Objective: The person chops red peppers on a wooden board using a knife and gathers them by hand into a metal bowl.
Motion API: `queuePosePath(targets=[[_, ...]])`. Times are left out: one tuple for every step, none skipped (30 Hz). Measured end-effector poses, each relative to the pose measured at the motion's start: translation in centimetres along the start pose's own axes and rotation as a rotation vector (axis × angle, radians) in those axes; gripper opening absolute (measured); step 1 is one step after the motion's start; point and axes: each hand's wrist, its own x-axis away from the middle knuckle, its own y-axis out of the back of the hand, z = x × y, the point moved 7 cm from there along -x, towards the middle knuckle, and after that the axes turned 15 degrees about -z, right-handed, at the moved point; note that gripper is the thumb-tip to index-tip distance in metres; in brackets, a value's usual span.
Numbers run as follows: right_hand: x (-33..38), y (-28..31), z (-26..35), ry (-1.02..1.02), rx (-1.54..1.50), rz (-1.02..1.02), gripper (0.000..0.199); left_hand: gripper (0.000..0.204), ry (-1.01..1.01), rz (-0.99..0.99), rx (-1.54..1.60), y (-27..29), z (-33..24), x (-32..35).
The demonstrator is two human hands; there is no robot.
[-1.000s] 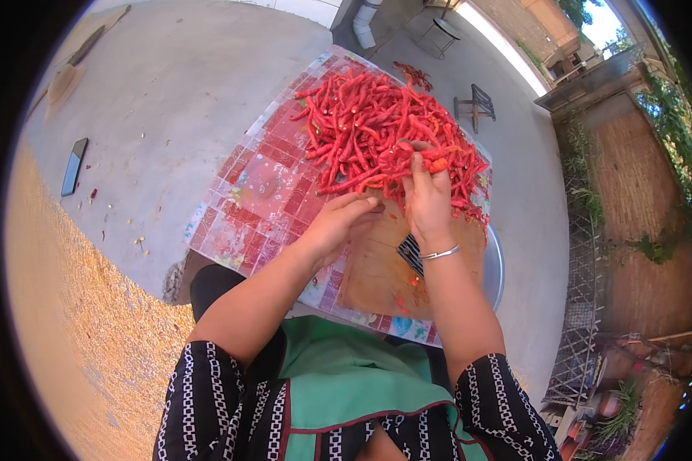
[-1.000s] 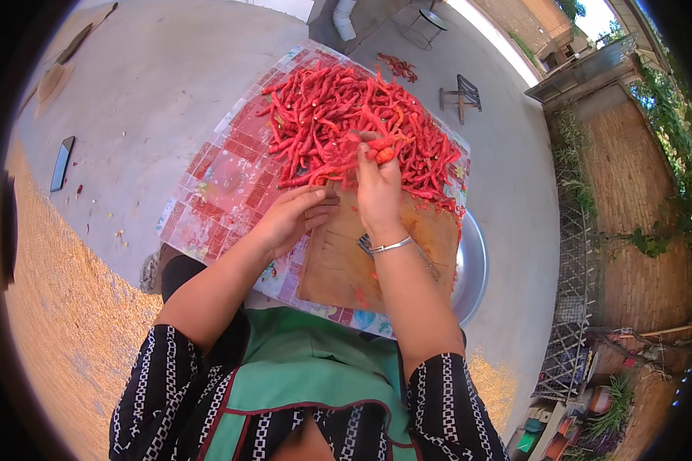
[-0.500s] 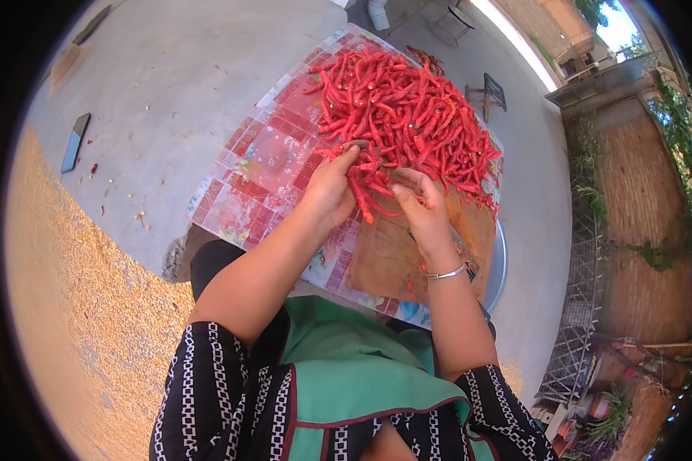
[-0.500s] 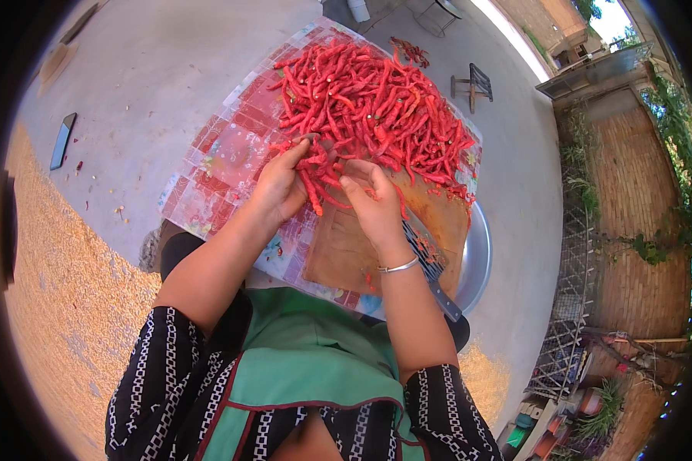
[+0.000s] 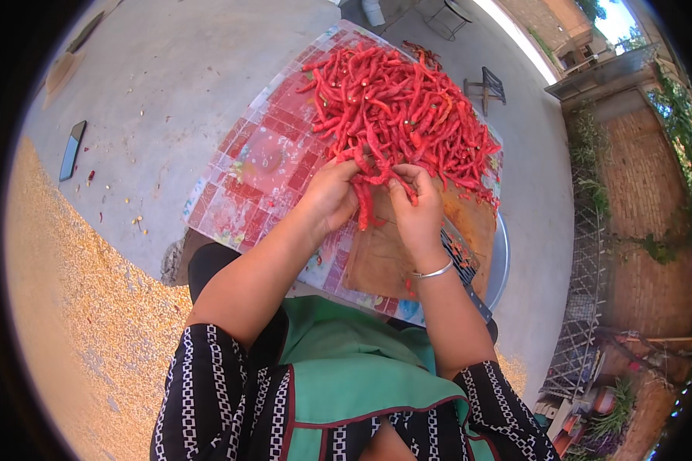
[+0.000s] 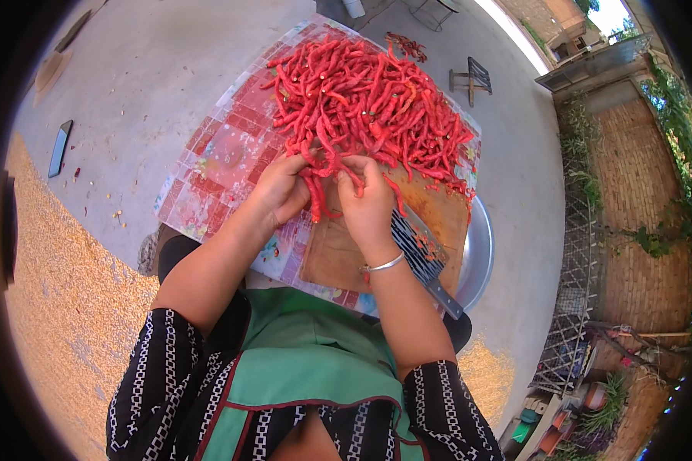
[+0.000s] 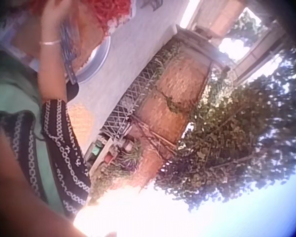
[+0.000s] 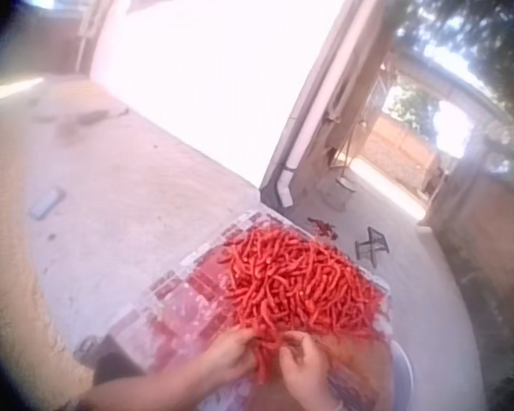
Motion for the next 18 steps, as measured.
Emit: queuePosePath(targets=[[-0.3, 0.7, -0.4, -0.064, -0.058, -0.036, 0.018, 0.032, -0.055, -0.021, -0.062, -0.4, -0.6, 0.3], [-0.5, 1.1, -0.8, -0.132, -0.116, -0.068, 0.018, 0.033, -0.109, -0.050, -0.123, -0.3, -1.1, 0.3], [-0.6, 1.2, -0.7, -0.132, -0.162, -0.053, 0.019, 0.034, -0.145, -0.034, -0.173, -0.1, -1.3, 0.0], [-0.7, 1.2, -0.5, -0.132, -0.208, -0.038, 0.020, 0.035, -0.179, -0.018, -0.223, 0.2, -1.5, -0.4], [-0.7, 1.5, -0.2, -0.128, -0.254, -0.031, 0.020, 0.036, -0.214, 0.006, -0.277, 0.0, -1.7, -0.3], [-0.5, 1.3, -0.3, -0.167, -0.273, 0.017, 0.020, 0.036, -0.206, 0.028, -0.255, -0.2, -1.8, -0.3], [-0.4, 1.1, -0.4, -0.166, -0.267, 0.033, 0.020, 0.037, -0.198, 0.050, -0.233, -0.4, -1.9, -0.1], [-0.3, 0.8, -0.5, -0.166, -0.262, 0.050, 0.020, 0.037, -0.191, 0.070, -0.211, -0.7, -2.1, 0.1], [-0.1, 0.6, -0.6, -0.166, -0.257, 0.067, 0.020, 0.037, -0.192, 0.065, -0.244, -0.6, -2.1, 0.1], [-0.1, 0.6, -0.7, -0.196, -0.276, 0.059, 0.021, 0.036, -0.193, 0.060, -0.276, -0.4, -1.9, 0.0], [-0.1, 0.6, -0.6, -0.226, -0.296, 0.051, 0.021, 0.036, -0.195, 0.054, -0.308, -0.5, -2.0, 0.1], [0.0, 0.6, -0.7, -0.257, -0.315, 0.044, 0.021, 0.035, -0.177, 0.064, -0.301, -0.8, -2.0, 0.4], [0.0, 0.4, -0.7, -0.263, -0.332, 0.063, 0.021, 0.035, -0.160, 0.075, -0.294, -1.1, -2.1, 0.8], [0.0, 0.3, -0.7, -0.269, -0.347, 0.084, 0.021, 0.035, -0.143, 0.085, -0.285, -1.4, -2.1, 1.1], [0.0, 0.1, -0.7, -0.275, -0.362, 0.104, 0.022, 0.035, -0.095, 0.121, -0.231, -1.6, -1.9, 1.1], [0.2, -0.2, -0.6, -0.294, -0.385, 0.130, 0.021, 0.035, -0.047, 0.157, -0.177, -1.6, -1.8, 1.1], [0.4, -0.6, -0.4, -0.313, -0.408, 0.157, 0.021, 0.035, 0.000, 0.193, -0.121, -1.6, -1.7, 1.1], [0.6, -1.0, -0.3, -0.332, -0.430, 0.184, 0.021, 0.034, 0.022, 0.207, -0.116, -1.3, -1.5, 0.7]])
